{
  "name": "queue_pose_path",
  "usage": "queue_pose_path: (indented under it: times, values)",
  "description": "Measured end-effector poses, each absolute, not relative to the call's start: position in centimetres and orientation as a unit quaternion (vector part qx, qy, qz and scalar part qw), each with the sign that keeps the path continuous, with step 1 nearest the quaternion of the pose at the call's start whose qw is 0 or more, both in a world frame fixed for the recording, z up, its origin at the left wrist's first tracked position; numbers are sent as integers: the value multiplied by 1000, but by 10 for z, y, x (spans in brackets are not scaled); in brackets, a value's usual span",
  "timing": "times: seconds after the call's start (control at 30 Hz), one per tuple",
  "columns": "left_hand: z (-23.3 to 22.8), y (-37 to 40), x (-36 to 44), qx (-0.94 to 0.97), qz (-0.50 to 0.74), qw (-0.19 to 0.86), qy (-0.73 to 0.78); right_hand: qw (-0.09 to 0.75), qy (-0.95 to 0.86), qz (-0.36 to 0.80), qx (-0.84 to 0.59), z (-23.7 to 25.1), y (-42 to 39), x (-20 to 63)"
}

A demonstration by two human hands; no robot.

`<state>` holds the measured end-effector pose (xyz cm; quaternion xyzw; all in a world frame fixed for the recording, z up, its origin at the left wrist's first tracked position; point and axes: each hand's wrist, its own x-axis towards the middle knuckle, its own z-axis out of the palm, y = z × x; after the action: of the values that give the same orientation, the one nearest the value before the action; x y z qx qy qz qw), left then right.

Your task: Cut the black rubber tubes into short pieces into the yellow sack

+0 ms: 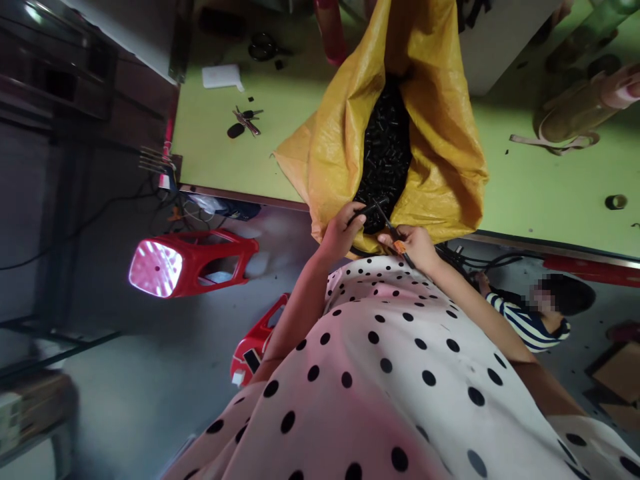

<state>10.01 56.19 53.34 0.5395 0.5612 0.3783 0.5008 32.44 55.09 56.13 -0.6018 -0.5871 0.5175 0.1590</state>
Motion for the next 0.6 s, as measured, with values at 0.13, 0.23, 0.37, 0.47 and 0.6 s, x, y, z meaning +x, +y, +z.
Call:
queue_pose_path:
  times: [0.13, 0.23, 0.37, 0.47, 0.6]
  values:
    - [536, 565, 96, 531, 372, 518, 558, 200, -557, 530, -607, 557, 552, 321]
    - [545, 563, 101, 569, 321, 536, 534, 255, -478, 577, -611, 560, 556, 316]
    - [557, 557, 122, 605, 279, 583, 466, 325, -432, 604, -586, 572, 567, 311]
    - [556, 552, 135, 580, 284, 597, 475, 391, -419, 543, -614, 578, 576, 314]
    - [544, 549, 136, 538, 303, 573, 538, 395, -427, 507, -636, 575, 577, 331]
